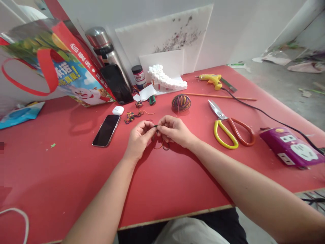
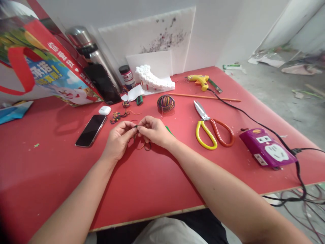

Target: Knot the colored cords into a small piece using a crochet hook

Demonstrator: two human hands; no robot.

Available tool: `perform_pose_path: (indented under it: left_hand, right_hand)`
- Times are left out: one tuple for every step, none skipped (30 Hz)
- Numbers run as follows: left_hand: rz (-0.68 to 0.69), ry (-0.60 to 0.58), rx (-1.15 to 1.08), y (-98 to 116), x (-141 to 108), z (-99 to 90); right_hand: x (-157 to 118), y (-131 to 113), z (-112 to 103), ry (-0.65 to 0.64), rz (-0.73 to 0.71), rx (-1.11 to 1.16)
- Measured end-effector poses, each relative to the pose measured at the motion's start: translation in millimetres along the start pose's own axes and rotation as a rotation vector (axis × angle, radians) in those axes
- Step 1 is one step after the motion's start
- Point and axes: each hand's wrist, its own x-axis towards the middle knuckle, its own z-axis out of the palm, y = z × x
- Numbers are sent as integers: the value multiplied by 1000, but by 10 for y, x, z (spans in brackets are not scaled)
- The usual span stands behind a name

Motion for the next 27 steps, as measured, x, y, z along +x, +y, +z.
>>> perform_pose_path:
  left_hand:
    - [3, -6, 5, -1, -1, 0]
    - [7, -10, 9, -1, -2, 1]
    - [11, -14, 11, -2, -2, 1]
    - [13, -16, 12, -2, -2, 1]
    - [15, -15, 11, -2, -1, 0]
    - [17, -12, 12, -1, 1, -1]
    - [19, -9, 14, -1, 4, -3]
    - [20, -7, 17, -2, 7, -5]
    - [20, -5, 20, -4, 10, -8]
    - [19, -3, 23, -6, 12, -11]
    - [14, -1, 24, -8, 14, -13]
    - [9, 0, 23, -9, 16, -16]
    - [6, 1, 21, -10, 17, -18]
    - [4, 1, 18, -10, 17, -19]
    - [1, -2, 17, -10, 18, -19]
    - [1, -5, 16, -8, 19, -18]
    - [-1, -7, 16, -5, 20, -16]
    - [-5, -8, 18, -2, 20, -13]
    - [-12, -5, 22, 2, 20, -9]
    - [-20, -3, 27, 6, 20, -4]
    - [-29, -2, 32, 10, 18, 1]
    - [-38, -4, 35, 15, 15, 7]
    - [-45, -7, 37, 19, 13, 12]
    - [-48, -10, 36, 24, 9, 16]
    - [-50, -13, 32, 28, 7, 19]
    - [-50, -14, 25, 32, 4, 22]
    - [-51, -12, 17, 36, 3, 23]
  right_hand:
    - [2, 2, 0, 5, -3, -1]
    - [4, 4, -2, 7, -6, -3]
    - [5, 5, -3, 7, -8, -6]
    - [5, 5, -6, 5, -10, -9]
    - [4, 5, -8, 1, -11, -15]
    - [3, 6, -11, -6, -14, -20]
    - [1, 8, -14, -13, -17, -25]
    - [0, 10, -16, -21, -20, -29]
    - [-1, 15, -19, -26, -23, -33]
    - [0, 21, -20, -26, -26, -37]
    - [2, 28, -22, -21, -27, -43]
    - [5, 36, -23, -15, -28, -49]
    - [9, 44, -24, -9, -29, -59]
    - [12, 52, -25, -5, -30, -70]
    - [14, 60, -24, -3, -31, -84]
    - [13, 66, -23, 0, -37, -105]
    - [8, 71, -20, 9, -48, -135]
    - [0, 74, -16, 30, -72, -179]
    - [-11, 74, -11, 57, -106, -235]
    - [-24, 73, -5, 82, -144, -298]
    - [-39, 70, 1, 103, -181, -362]
    - [-52, 65, 7, 119, -214, -421]
    - [-63, 61, 11, 128, -240, -465]
    - [-69, 57, 14, 133, -256, -489]
    - [-70, 54, 15, 135, -263, -489]
    - [-66, 52, 13, 132, -257, -467]
    - [-58, 50, 10, 121, -237, -424]
